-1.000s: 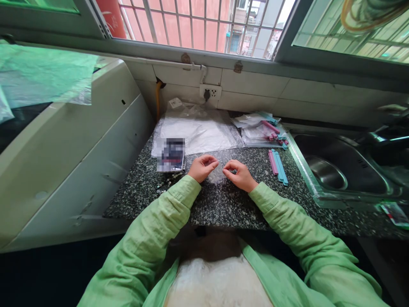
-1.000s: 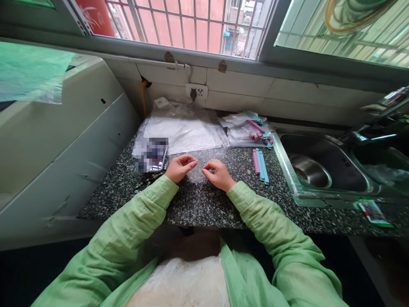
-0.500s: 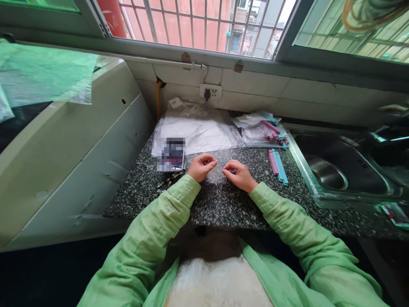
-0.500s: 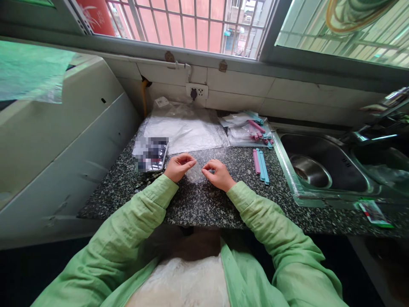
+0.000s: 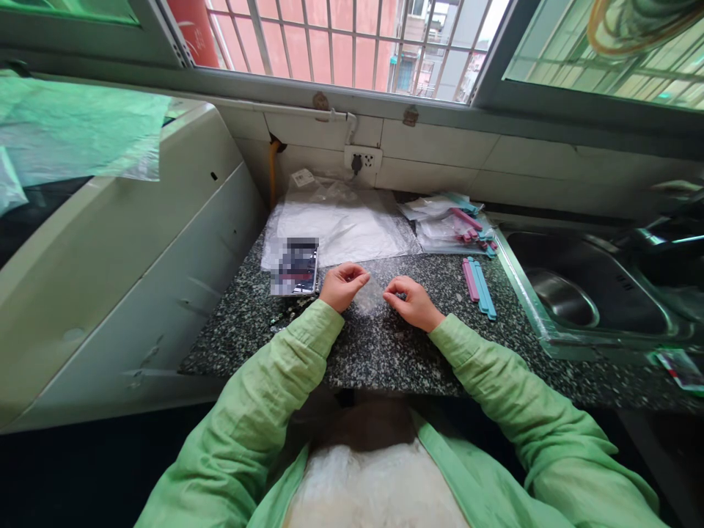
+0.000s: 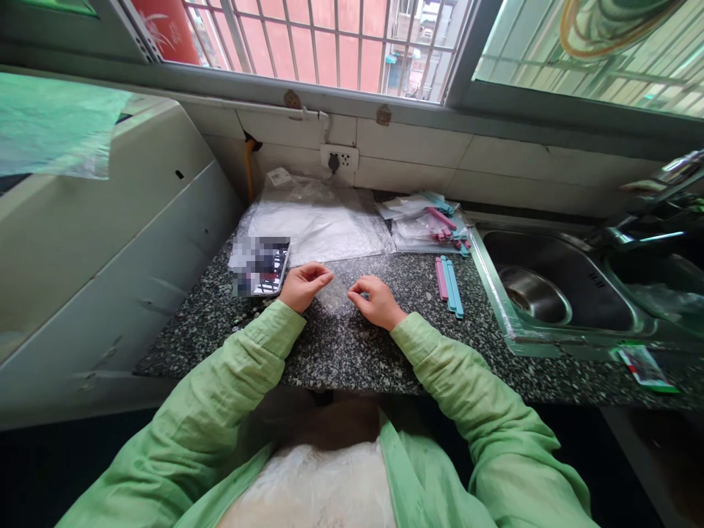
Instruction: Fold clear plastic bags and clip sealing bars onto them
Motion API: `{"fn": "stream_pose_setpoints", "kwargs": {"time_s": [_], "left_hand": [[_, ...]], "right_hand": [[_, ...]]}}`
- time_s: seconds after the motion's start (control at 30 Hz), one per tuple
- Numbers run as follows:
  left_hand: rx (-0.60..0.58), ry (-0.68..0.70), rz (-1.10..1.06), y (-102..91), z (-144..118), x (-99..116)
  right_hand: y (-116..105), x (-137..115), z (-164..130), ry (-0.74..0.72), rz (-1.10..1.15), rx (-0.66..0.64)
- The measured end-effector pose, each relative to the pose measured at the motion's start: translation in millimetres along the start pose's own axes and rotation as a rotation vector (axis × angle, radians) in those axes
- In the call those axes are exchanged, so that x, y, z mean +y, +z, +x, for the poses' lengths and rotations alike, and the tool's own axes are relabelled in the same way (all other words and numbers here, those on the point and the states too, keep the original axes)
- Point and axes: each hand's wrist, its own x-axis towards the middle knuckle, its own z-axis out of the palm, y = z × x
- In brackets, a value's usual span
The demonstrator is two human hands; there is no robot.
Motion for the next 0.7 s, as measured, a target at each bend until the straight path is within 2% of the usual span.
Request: {"fn": "stream_pose_setpoints", "kwargs": {"time_s": [0.33,0.7], "left_hand": [[-0.012,-0.126,-0.049,-0.4,1.3,1.7],[0.032,-0.047,0.024,-2.0,-0.1,4.2]], "right_hand": [[-3.7,0.9,0.0,0.017,-0.019,0.057],[-4.2,-1.4,0.0,0.015,-0.010,0.031]]}}
